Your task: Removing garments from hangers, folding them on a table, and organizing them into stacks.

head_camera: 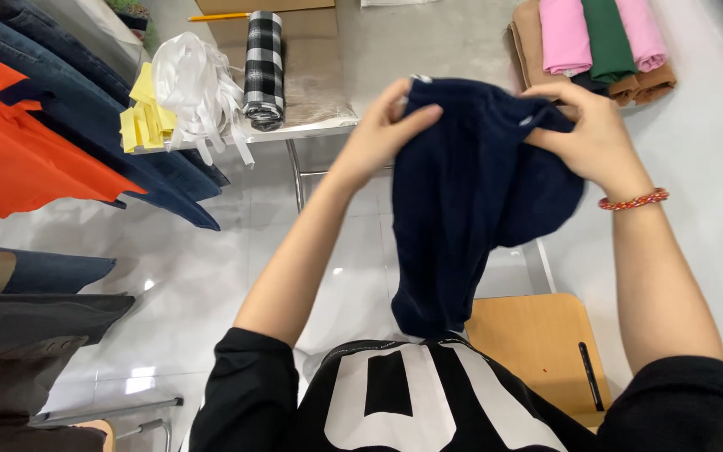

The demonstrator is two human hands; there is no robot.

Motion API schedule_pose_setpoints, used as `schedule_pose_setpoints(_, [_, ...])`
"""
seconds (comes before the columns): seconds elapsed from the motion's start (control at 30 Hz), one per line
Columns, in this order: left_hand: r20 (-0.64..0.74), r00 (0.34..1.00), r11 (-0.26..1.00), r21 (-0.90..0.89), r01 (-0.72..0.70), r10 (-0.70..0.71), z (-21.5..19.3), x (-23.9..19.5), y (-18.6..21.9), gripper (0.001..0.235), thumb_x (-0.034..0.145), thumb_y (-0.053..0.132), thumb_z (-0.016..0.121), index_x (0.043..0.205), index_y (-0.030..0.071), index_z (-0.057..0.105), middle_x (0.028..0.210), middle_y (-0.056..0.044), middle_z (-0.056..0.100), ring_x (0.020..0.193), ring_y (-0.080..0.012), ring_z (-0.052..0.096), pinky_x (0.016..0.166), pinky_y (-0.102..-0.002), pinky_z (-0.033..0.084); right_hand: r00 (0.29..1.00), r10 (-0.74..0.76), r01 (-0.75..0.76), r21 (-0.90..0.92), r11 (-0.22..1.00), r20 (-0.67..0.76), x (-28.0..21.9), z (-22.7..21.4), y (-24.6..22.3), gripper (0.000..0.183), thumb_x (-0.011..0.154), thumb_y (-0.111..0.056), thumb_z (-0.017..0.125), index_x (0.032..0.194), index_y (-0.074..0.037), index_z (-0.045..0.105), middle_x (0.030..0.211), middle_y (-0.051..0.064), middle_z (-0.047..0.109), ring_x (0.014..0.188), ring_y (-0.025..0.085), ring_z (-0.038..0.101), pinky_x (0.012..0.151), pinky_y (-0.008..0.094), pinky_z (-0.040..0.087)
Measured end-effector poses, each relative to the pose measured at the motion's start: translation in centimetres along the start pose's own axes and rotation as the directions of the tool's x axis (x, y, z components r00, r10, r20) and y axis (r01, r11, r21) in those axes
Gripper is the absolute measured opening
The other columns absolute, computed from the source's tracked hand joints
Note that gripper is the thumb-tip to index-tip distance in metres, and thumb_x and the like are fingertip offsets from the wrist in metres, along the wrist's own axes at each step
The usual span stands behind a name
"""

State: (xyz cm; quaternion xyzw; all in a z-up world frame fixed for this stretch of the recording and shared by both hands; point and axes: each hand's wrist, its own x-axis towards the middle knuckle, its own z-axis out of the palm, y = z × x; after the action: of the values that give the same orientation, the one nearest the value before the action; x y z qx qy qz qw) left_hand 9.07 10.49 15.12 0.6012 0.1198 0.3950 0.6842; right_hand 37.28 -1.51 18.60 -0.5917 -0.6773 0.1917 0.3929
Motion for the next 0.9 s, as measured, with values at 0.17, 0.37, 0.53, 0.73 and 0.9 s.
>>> schedule_pose_setpoints(0.17, [-0.100, 0.990, 0.986, 0.123, 0.111, -0.099, -1.7, -1.9, 6.0, 0.014, 0.102, 0.019, 0.074, 0.098, 0.016, 0.061, 0.085, 0.005, 0.068, 0.076, -0.0019, 0.063, 0.065, -0.016, 0.049, 0.960, 0.278, -0.275, -0.271, 0.923, -0.026, 0.1, -1.2, 1.2, 0.028, 0.092, -0.036, 0.087, 0.113, -0.017, 0.083, 0.094, -0.004, 0.075, 0.088, 0.009, 0.060, 0.077, 0.030, 0.044])
schedule_pose_setpoints(0.37, [-0.091, 0.992, 0.927, 0.358, 0.114, -0.087, -3.6, -2.8, 6.9, 0.018, 0.103, 0.018, 0.075, 0.094, 0.019, 0.059, 0.079, 0.008, 0.062, 0.070, 0.0007, 0.055, 0.061, -0.015, 0.042, 0.894, 0.428, -0.327, -0.457, 0.827, 0.134, 1.3, -1.5, 3.3, 0.039, 0.088, -0.048, 0.088, 0.082, -0.010, 0.078, 0.065, 0.005, 0.061, 0.068, 0.020, 0.050, 0.064, 0.035, 0.038])
schedule_pose_setpoints(0.53, [-0.135, 0.990, 0.811, 0.575, 0.112, -0.042, -5.0, -3.6, 7.9, 0.023, 0.103, 0.024, 0.076, 0.092, 0.022, 0.056, 0.071, 0.013, 0.044, 0.065, -0.0002, 0.036, 0.060, -0.020, 0.026, 0.895, 0.401, -0.261, -0.500, 0.826, 0.196, 1.8, -2.1, 5.4, 0.034, 0.089, -0.044, 0.088, 0.083, -0.012, 0.077, 0.065, 0.005, 0.060, 0.071, 0.022, 0.048, 0.074, 0.032, 0.039])
schedule_pose_setpoints(0.73, [-0.271, 0.962, 0.829, 0.530, 0.178, -0.033, -7.5, -4.9, 8.3, 0.018, 0.105, 0.017, 0.074, 0.094, 0.019, 0.060, 0.077, 0.010, 0.060, 0.069, 0.0011, 0.053, 0.061, -0.016, 0.040, 0.915, 0.383, -0.358, -0.183, 0.916, 0.126, 1.1, -2.0, 3.2, 0.043, 0.087, -0.025, 0.090, 0.070, -0.013, 0.052, 0.070, -0.007, 0.044, 0.069, 0.008, 0.037, 0.061, 0.028, 0.024])
schedule_pose_setpoints(0.9, [-0.245, 0.964, 0.873, 0.441, 0.209, -0.107, -9.6, -6.3, 8.4, 0.008, 0.109, 0.023, 0.066, 0.105, 0.018, 0.060, 0.086, 0.010, 0.057, 0.078, 0.0020, 0.056, 0.069, -0.015, 0.047, 0.949, 0.289, -0.309, 0.200, 0.930, 0.124, 0.9, -0.7, 4.2, 0.015, 0.099, -0.014, 0.080, 0.097, -0.015, 0.065, 0.096, -0.009, 0.061, 0.092, 0.004, 0.054, 0.082, 0.023, 0.043])
